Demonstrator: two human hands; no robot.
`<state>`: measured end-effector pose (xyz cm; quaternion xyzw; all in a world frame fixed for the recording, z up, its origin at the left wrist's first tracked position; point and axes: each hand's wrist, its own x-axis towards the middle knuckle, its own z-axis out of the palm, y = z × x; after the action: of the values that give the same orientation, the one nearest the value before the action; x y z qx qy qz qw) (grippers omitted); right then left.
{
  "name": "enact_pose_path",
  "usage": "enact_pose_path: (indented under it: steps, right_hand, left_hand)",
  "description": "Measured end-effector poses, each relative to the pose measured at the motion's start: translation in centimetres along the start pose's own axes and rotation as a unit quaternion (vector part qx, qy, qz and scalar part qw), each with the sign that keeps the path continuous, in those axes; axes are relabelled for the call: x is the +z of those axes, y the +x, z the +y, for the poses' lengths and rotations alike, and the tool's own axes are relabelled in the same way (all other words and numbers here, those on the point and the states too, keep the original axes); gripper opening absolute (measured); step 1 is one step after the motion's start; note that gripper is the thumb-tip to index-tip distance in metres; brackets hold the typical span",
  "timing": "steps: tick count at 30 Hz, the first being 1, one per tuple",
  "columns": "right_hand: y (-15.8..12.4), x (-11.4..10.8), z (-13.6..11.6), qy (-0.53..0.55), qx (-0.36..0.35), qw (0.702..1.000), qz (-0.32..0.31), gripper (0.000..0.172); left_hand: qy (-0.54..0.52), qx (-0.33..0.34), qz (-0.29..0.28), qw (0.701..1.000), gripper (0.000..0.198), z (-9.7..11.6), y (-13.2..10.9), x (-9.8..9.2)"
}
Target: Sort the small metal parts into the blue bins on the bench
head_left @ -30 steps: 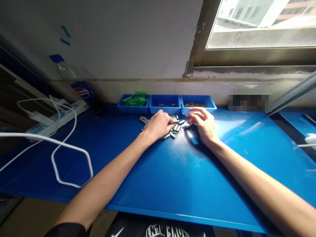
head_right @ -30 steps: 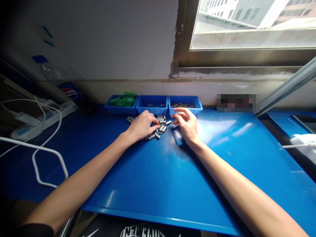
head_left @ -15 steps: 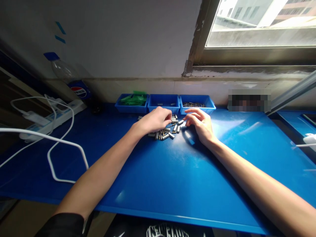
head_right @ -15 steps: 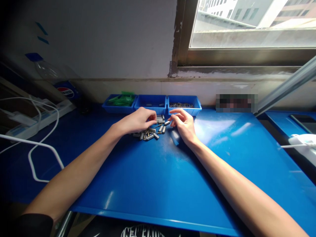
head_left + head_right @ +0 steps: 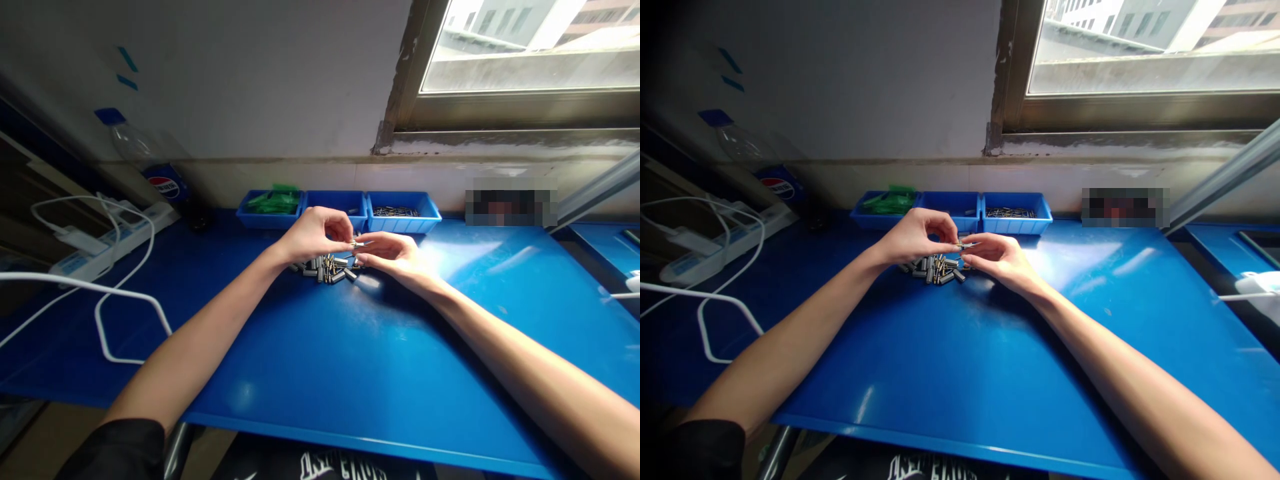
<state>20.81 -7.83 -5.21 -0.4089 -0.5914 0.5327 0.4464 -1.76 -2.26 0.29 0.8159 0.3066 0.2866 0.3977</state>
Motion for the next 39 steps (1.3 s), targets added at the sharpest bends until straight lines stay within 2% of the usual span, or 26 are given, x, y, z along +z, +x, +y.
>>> enact_pose_path:
  steps: [6, 11, 13, 15, 18, 20, 22, 29, 39]
  right_hand:
    - [0.3, -0.6, 0.9, -0.001, -0.025, 0.999, 0.045, 0.035]
    - [0.5, -0.8, 1.4, -0.015, -0.022, 0.998, 0.065, 0.035]
    - [0.6, -0.6, 1.3, -0.015, -0.038, 0.993, 0.107, 0.033]
    - [0.7, -0.4, 1.2, -0.014, -0.067, 0.981, 0.181, 0.033]
    - [1.0, -0.5, 1.1, -0.002, -0.118, 0.96, 0.254, 0.049]
    - [1.2, -0.8, 1.2, 0.013, -0.134, 0.959, 0.248, 0.064]
    - [1.2, -1.1, 1.3, 0.025, -0.125, 0.965, 0.23, 0.067]
    - [0.9, -1.1, 1.1, 0.007, -0.091, 0.975, 0.205, 0.041]
    - [1.0, -1.2, 1.3, 0.002, -0.083, 0.982, 0.171, 0.029]
  left_hand:
    - [0.043, 0.015, 0.0, 0.999, 0.013, 0.2, 0.0, 0.8]
    - [0.09, 0.014, 0.021, 0.996, 0.008, 0.1, 0.0, 1.2]
    - [0.14, 0.006, 0.032, 0.99, 0.009, -0.1, 0.0, 1.1]
    - [0.194, 0.008, 0.013, 0.981, 0.011, -0.6, 0.1, 1.0]
    - [0.26, 0.033, -0.041, 0.964, 0.014, -1.5, 0.1, 1.1]
    - [0.298, 0.032, -0.053, 0.953, 0.015, -1.9, 0.2, 1.4]
    - [0.327, 0.024, -0.053, 0.943, 0.016, -2.0, 0.1, 1.9]
    - [0.363, 0.005, -0.042, 0.931, 0.018, -2.1, 0.0, 3.1]
    - [0.361, -0.004, -0.049, 0.931, 0.017, -1.4, -0.1, 3.2]
